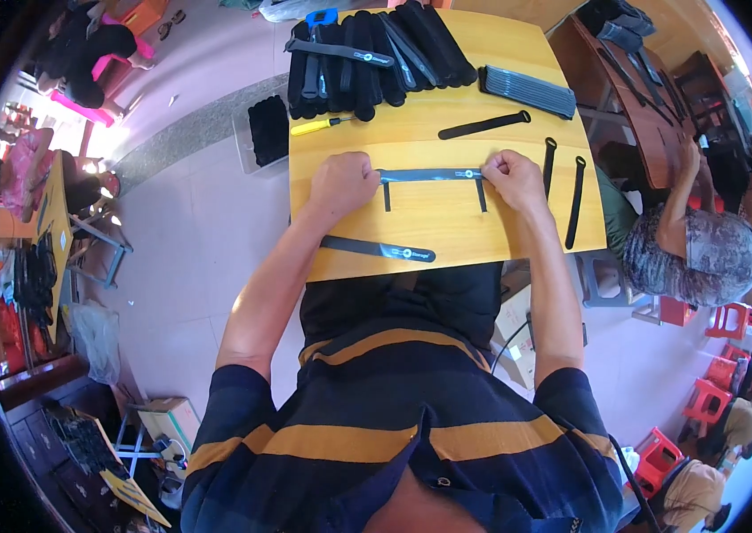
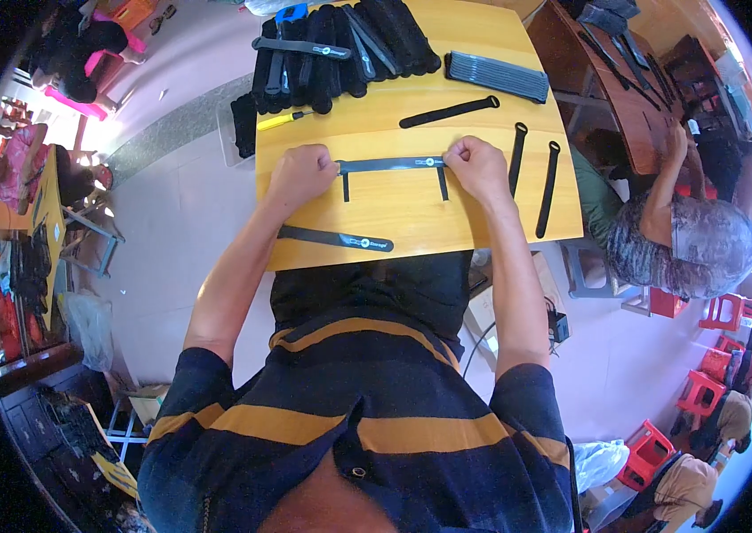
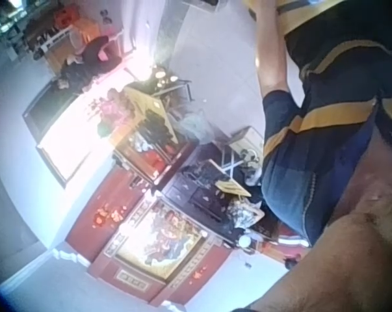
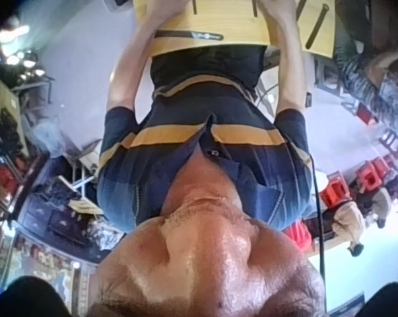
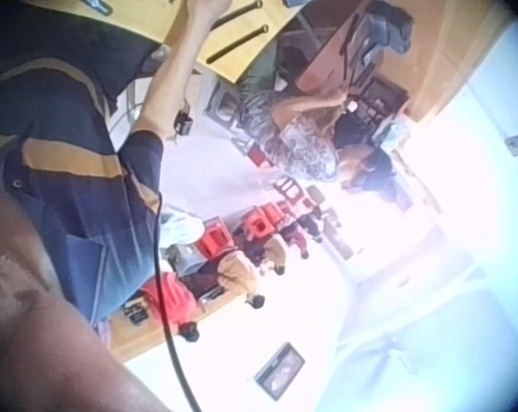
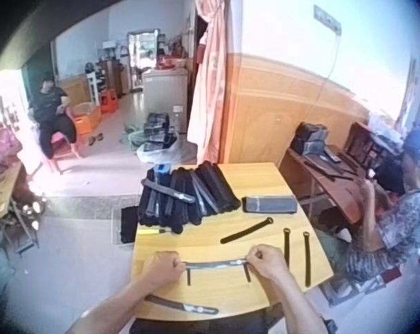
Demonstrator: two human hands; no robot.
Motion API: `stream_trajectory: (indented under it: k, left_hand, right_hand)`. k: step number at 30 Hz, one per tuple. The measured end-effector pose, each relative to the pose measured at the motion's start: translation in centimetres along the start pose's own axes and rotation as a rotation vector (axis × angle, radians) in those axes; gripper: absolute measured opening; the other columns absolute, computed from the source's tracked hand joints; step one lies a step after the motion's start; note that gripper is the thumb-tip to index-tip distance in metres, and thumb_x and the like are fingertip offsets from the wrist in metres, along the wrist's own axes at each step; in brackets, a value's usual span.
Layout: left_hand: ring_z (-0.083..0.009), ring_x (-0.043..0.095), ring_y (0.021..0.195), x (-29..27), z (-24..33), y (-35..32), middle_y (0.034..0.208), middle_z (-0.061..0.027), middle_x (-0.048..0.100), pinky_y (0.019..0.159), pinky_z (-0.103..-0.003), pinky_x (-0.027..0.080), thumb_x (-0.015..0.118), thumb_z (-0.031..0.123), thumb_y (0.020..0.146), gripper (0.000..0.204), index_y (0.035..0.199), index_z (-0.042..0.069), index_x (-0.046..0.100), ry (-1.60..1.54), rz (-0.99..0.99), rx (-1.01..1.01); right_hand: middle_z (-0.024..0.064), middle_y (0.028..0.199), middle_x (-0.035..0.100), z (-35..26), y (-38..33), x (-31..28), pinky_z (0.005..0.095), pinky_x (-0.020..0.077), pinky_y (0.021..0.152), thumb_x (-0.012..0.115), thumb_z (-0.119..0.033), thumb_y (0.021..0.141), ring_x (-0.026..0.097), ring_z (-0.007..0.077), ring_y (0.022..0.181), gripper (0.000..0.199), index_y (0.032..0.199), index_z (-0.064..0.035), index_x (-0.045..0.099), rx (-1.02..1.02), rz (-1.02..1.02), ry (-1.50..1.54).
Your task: Assembling fabric straps by manually attaching plastic buckles and metal pins.
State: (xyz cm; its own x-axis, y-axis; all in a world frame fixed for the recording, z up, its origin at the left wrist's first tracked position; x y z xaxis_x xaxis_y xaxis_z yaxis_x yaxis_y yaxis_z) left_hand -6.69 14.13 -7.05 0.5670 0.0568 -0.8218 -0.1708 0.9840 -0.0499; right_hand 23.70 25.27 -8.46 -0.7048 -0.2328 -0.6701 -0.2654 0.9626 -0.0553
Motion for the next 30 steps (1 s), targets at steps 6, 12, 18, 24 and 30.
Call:
stream_trajectory:
  k: [6, 12, 18, 24, 30]
  left_hand:
    - [-0.0402, 0.07, 0.084, -0.4, 0.4, 0.2, 0.085, -0.0186, 0.073, 0.076, -0.051, 0.056, 0.065, 0.027, 0.085, 0.023, 0.082, 0.006, 0.072, 0.086, -0.022, 0.054]
    - [-0.0395, 0.07, 0.085, -0.9, -0.5, -0.9, 0.088, -0.0185, 0.073, 0.078, -0.05, 0.056, 0.064, 0.021, 0.087, 0.019, 0.091, 0.005, 0.074, 0.002, -0.025, 0.0]
    - [-0.0369, 0.052, 0.135, -1.0, 5.4, -5.5, 0.142, -0.0181, 0.058, 0.112, -0.05, 0.042, 0.066, 0.024, 0.093, 0.052, 0.14, 0.003, 0.057, 0.219, 0.176, 0.512]
    - [-0.034, 0.03, 0.153, 2.9, 5.8, -6.6, 0.162, -0.0181, 0.035, 0.123, -0.054, 0.026, 0.065, 0.036, 0.096, 0.073, 0.154, 0.0, 0.04, 0.245, -0.054, 0.561]
    - [-0.0337, 0.027, 0.154, 3.4, 5.2, -6.0, 0.164, -0.0191, 0.034, 0.125, -0.051, 0.024, 0.062, 0.045, 0.097, 0.077, 0.154, -0.001, 0.039, 0.236, -0.14, 0.541]
  right_hand:
    - [0.0087, 0.074, 0.071, -1.5, -0.4, -0.6, 0.0336, 0.0536, 0.066, 0.079, -0.024, 0.084, 0.069, 0.0214, 0.068, 0.021, 0.085, -0.0048, 0.072, -0.011, 0.019, -0.098]
    - [0.0111, 0.081, 0.072, -3.2, -1.4, -1.5, 0.04, 0.0558, 0.071, 0.08, -0.026, 0.085, 0.071, 0.0306, 0.077, 0.024, 0.092, -0.0061, 0.069, 0.004, 0.081, -0.265]
    - [0.0157, 0.102, 0.067, -7.9, -5.8, -0.6, 0.0481, 0.0523, 0.085, 0.071, -0.013, 0.089, 0.065, 0.039, 0.099, 0.022, 0.107, -0.0052, 0.063, -0.498, 0.293, -0.324]
    - [0.0152, 0.152, 0.051, -8.9, -8.8, 4.9, 0.0537, 0.0355, 0.116, 0.063, -0.038, 0.098, 0.046, 0.0348, 0.142, 0.056, 0.144, -0.0071, 0.053, -0.674, 0.01, -0.536]
    - [0.0098, 0.167, 0.033, -6.3, -8.8, 4.9, 0.0542, 0.0256, 0.123, 0.052, -0.054, 0.101, 0.032, 0.0319, 0.153, 0.073, 0.157, -0.0098, 0.039, -0.581, -0.115, -0.592]
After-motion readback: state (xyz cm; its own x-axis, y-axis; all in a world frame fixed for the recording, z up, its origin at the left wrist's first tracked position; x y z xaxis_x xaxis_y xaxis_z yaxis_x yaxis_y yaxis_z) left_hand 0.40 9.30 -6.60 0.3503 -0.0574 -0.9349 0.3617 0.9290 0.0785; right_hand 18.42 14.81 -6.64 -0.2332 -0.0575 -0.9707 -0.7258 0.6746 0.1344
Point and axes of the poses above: each hand's wrist, its own y-axis towards the middle knuckle, its own x-axis out of the palm, z = x × y, the point moved 6 cm from there along y, towards the middle knuckle
